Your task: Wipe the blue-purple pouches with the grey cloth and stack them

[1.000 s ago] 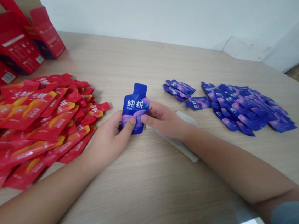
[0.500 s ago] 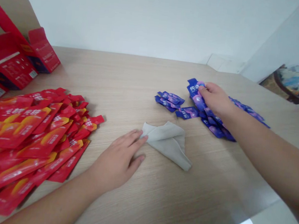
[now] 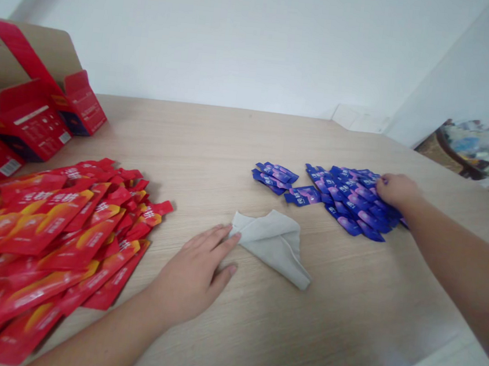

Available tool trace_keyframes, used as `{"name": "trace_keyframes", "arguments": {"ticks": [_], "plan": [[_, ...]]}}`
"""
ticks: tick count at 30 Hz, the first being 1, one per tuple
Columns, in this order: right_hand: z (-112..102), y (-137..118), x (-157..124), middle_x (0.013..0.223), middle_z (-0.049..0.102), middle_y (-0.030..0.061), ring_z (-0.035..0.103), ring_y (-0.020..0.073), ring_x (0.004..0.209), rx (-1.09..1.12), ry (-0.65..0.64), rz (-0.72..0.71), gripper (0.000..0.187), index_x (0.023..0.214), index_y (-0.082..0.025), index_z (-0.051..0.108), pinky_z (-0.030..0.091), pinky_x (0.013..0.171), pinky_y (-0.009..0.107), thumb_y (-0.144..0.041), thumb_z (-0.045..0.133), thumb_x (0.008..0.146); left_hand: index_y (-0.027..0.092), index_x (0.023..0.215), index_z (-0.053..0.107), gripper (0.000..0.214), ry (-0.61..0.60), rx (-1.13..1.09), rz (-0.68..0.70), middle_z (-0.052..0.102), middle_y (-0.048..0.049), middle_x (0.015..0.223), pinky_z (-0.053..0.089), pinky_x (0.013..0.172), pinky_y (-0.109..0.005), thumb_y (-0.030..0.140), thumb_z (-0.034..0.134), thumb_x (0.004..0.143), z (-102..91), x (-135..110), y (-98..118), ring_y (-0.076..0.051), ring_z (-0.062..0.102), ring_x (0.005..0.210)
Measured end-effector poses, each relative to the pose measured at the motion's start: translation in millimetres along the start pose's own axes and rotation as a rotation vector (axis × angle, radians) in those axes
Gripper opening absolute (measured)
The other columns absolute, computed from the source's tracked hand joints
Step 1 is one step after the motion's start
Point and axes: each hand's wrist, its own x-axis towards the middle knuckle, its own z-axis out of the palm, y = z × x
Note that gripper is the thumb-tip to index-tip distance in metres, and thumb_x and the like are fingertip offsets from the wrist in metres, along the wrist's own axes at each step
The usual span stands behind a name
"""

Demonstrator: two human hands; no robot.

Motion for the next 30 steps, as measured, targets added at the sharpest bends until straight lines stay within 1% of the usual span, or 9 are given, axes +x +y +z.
{"name": "trace_keyframes", "arguments": {"ticks": [2, 4, 8, 11, 14, 17, 20, 24, 30], "plan": [[0.8, -17.0, 6.2, 0.15, 0.066, 0.0189, 0.058, 0.0435, 0.142, -0.026, 0.061, -0.018, 0.044, 0.144, -0.026, 0.068, 0.047, 0.116, 0.069, -0.05, 0.052, 0.111, 0.023, 0.166, 0.049, 0.058, 0.015, -0.005, 0.007, 0.048, -0.014, 0.172, 0.043, 0.129, -0.059, 0.04, 0.054, 0.111, 0.8, -0.4, -0.4, -0.034, 0.047, 0.159], [7.5, -44.5, 10.7, 0.148, 0.069, 0.0177, 0.055, 0.0452, 0.145, -0.019, -0.003, -0.134, 0.049, 0.143, -0.028, 0.07, 0.042, 0.121, 0.068, -0.055, 0.047, 0.109, 0.023, 0.165, 0.05, 0.057, 0.026, -0.008, 0.01, 0.049, -0.0143, 0.171, 0.043, 0.128, -0.059, 0.039, 0.055, 0.111, 0.9, -0.4, -0.3, -0.034, 0.049, 0.158], [32.6, -107.6, 5.6, 0.153, 0.069, 0.01, 0.062, 0.0394, 0.141, 0.004, -0.305, -0.428, 0.067, 0.142, -0.028, 0.072, 0.046, 0.123, 0.052, -0.064, 0.078, 0.086, 0.022, 0.165, 0.05, 0.057, 0.019, -0.014, 0.012, 0.05, -0.0157, 0.17, 0.045, 0.127, -0.06, 0.038, 0.055, 0.11, -0.8, -0.1, 1.1, -0.035, 0.05, 0.156], [46.1, -139.6, -3.3, 0.15, 0.07, 0.0137, 0.063, 0.0419, 0.14, -0.031, -0.451, -0.523, 0.08, 0.142, -0.025, 0.073, 0.047, 0.121, 0.051, -0.057, 0.091, 0.071, 0.022, 0.165, 0.05, 0.058, 0.01, -0.021, 0.013, 0.05, -0.0162, 0.17, 0.045, 0.126, -0.06, 0.038, 0.056, 0.109, -2.2, -0.6, 1.9, -0.035, 0.05, 0.157], [48.7, -155.1, -8.3, 0.133, 0.077, 0.0152, 0.07, 0.0437, 0.124, -0.067, -0.472, -0.503, 0.071, 0.131, -0.024, 0.076, 0.055, 0.107, 0.052, -0.052, 0.092, 0.068, 0.022, 0.164, 0.051, 0.057, 0.019, -0.031, 0.017, 0.05, -0.0157, 0.17, 0.044, 0.127, -0.059, 0.037, 0.056, 0.109, -2.5, -1.4, 1.9, -0.035, 0.049, 0.157], [44.3, -164.1, -13.4, 0.115, 0.081, 0.0123, 0.075, 0.0383, 0.105, -0.072, -0.432, -0.493, 0.049, 0.118, -0.025, 0.076, 0.058, 0.093, 0.046, -0.049, 0.086, 0.076, 0.022, 0.164, 0.051, 0.057, 0.033, -0.04, 0.02, 0.05, -0.0155, 0.17, 0.044, 0.127, -0.059, 0.036, 0.057, 0.109, -1.7, -1.2, 1.2, -0.035, 0.049, 0.157], [35.0, -170.3, -19.6, 0.115, 0.08, 0.0121, 0.074, 0.0346, 0.104, -0.047, -0.309, -0.498, 0.035, 0.117, -0.025, 0.073, 0.055, 0.093, 0.042, -0.047, 0.075, 0.09, 0.022, 0.163, 0.052, 0.056, 0.034, -0.037, 0.025, 0.052, -0.0161, 0.169, 0.044, 0.127, -0.06, 0.036, 0.057, 0.109, -0.8, -0.7, 0.6, -0.036, 0.051, 0.156], [12.2, -158.6, -15.4, 0.13, 0.076, 0.0151, 0.069, 0.0359, 0.117, -0.01, -0.041, -0.397, 0.044, 0.136, -0.024, 0.065, 0.051, 0.102, 0.045, -0.049, 0.066, 0.1, 0.022, 0.163, 0.053, 0.056, 0.043, -0.027, 0.033, 0.052, -0.0164, 0.168, 0.045, 0.126, -0.06, 0.036, 0.056, 0.109, 0.8, -0.9, -0.7, -0.035, 0.051, 0.155], [-27.0, -80.0, 8.5, 0.124, 0.075, 0.0212, 0.07, 0.0307, 0.108, -0.021, 0.201, -0.014, 0.041, 0.13, -0.014, 0.069, 0.056, 0.097, 0.047, -0.048, 0.064, 0.107, 0.023, 0.163, 0.052, 0.057, 0.064, -0.018, 0.041, 0.053, -0.0158, 0.168, 0.046, 0.125, -0.06, 0.038, 0.057, 0.109, 4.4, 0.3, -4.5, -0.036, 0.053, 0.154]]}}
